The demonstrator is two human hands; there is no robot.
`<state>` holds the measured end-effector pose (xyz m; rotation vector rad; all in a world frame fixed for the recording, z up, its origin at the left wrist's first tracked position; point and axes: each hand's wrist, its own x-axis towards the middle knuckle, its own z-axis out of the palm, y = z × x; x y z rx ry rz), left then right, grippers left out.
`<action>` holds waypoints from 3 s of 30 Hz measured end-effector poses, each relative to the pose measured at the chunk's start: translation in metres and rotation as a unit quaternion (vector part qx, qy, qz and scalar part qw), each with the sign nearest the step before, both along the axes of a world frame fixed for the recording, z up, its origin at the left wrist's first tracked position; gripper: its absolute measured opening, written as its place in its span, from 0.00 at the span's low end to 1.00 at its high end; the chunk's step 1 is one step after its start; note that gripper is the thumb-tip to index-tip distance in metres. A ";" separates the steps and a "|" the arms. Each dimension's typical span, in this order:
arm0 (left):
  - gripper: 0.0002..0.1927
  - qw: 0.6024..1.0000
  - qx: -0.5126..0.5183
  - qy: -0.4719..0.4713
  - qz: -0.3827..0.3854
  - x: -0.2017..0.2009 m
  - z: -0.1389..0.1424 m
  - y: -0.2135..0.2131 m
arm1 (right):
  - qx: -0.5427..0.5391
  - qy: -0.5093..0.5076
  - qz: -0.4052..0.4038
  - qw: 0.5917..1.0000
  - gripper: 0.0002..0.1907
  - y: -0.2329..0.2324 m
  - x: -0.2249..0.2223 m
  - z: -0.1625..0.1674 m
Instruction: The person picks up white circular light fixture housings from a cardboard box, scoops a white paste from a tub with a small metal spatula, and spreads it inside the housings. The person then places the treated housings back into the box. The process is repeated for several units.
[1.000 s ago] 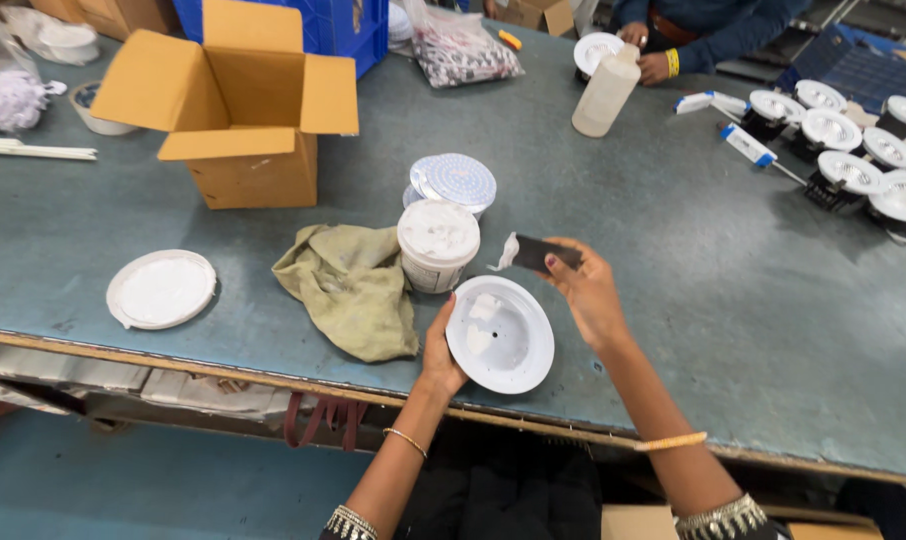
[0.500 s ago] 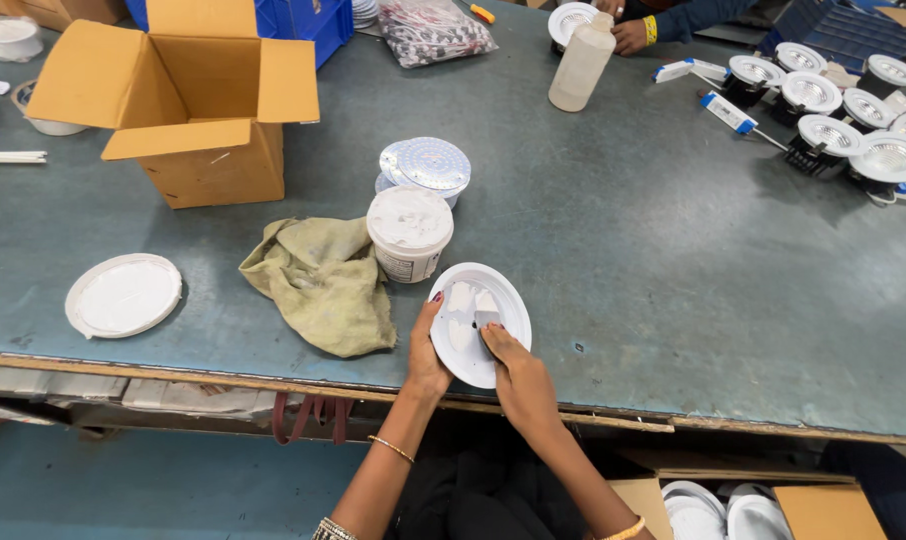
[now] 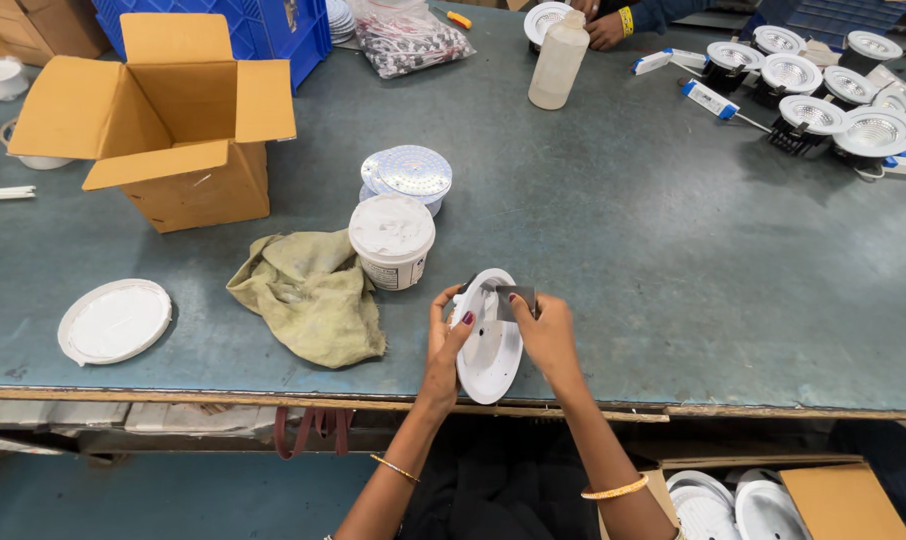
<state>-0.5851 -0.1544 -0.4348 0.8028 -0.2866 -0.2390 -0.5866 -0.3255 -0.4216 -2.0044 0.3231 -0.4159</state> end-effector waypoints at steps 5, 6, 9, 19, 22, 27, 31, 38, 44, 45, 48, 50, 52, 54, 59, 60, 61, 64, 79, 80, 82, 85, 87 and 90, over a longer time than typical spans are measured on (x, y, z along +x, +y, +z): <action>0.34 1.000 0.029 -0.004 -0.010 0.004 0.002 -0.002 | 0.041 -0.030 0.036 0.998 0.11 0.013 -0.006 0.024; 0.34 0.999 0.031 -0.001 -0.011 0.006 0.003 -0.002 | 0.015 -0.035 0.042 0.998 0.12 0.018 -0.009 0.030; 0.33 0.999 0.034 0.005 -0.020 0.011 0.004 -0.002 | -0.038 -0.085 0.080 0.992 0.16 0.032 -0.020 0.048; 0.32 0.996 0.068 0.023 -0.051 0.026 0.004 0.002 | -0.192 -0.157 0.154 0.956 0.22 0.057 -0.070 0.044; 0.31 0.996 0.062 0.032 -0.054 0.030 0.004 0.002 | -0.266 -0.189 0.192 0.926 0.23 0.046 -0.076 0.028; 0.31 0.993 0.071 0.076 -0.062 0.034 0.008 0.003 | -0.328 -0.210 0.210 0.897 0.21 0.017 -0.083 -0.002; 0.32 0.991 0.079 0.090 -0.062 0.034 0.012 0.000 | -0.256 -0.210 0.148 0.932 0.21 -0.004 -0.073 -0.012; 0.32 0.994 0.086 0.048 -0.050 0.023 0.013 -0.010 | -0.152 -0.132 0.054 0.978 0.18 0.007 -0.057 -0.006; 0.29 0.997 0.060 0.035 -0.019 0.014 0.009 -0.014 | -0.128 -0.050 0.055 0.989 0.18 0.029 -0.084 0.003; 0.29 0.997 0.059 0.038 -0.014 0.012 0.009 -0.014 | -0.117 -0.040 0.056 0.991 0.17 0.034 -0.088 0.004; 0.29 0.999 0.041 0.013 0.014 0.005 0.006 -0.014 | -0.106 -0.031 0.057 0.992 0.16 0.046 -0.095 0.008; 0.29 0.998 0.050 0.011 0.031 0.001 0.005 -0.013 | -0.100 -0.029 0.065 0.992 0.15 0.051 -0.096 0.011; 0.29 0.998 0.049 0.007 0.040 -0.001 0.004 -0.012 | -0.090 -0.027 0.079 0.992 0.15 0.053 -0.095 0.014; 0.29 0.998 0.039 0.000 0.041 -0.003 0.003 -0.011 | -0.021 0.024 0.081 0.996 0.15 0.048 -0.089 0.018; 0.30 0.998 0.043 -0.001 0.038 -0.004 0.001 -0.008 | -0.065 -0.064 0.053 0.994 0.15 0.023 -0.051 0.027; 0.30 0.998 0.043 -0.003 0.036 -0.004 0.001 -0.007 | -0.077 -0.088 0.069 0.991 0.16 0.021 -0.046 0.028; 0.30 0.999 0.041 0.000 0.033 -0.003 0.001 -0.007 | -0.089 -0.111 0.085 0.986 0.17 0.019 -0.043 0.027; 0.30 0.999 0.036 0.000 0.028 -0.001 0.001 -0.007 | -0.129 -0.110 0.090 0.981 0.18 0.022 -0.058 0.021; 0.30 0.999 0.041 0.005 0.031 -0.007 0.005 -0.004 | -0.159 -0.144 -0.024 0.976 0.14 0.033 -0.037 0.013; 0.30 0.999 0.032 -0.002 0.029 -0.007 0.005 -0.004 | -0.183 -0.141 -0.038 0.972 0.14 0.041 -0.036 0.009; 0.31 0.999 0.026 -0.005 0.028 -0.008 0.004 -0.003 | -0.231 -0.132 -0.064 0.962 0.14 0.057 -0.045 -0.002; 0.31 0.999 0.032 0.002 0.030 -0.008 0.003 -0.002 | -0.259 -0.106 -0.055 0.958 0.14 0.057 -0.064 -0.011; 0.31 0.999 0.031 0.003 0.032 -0.008 0.002 -0.002 | -0.177 -0.086 -0.022 0.980 0.15 0.043 -0.067 -0.011; 0.32 0.999 0.037 -0.008 0.032 -0.008 0.002 -0.001 | -0.092 -0.086 -0.024 0.992 0.14 0.021 -0.060 -0.007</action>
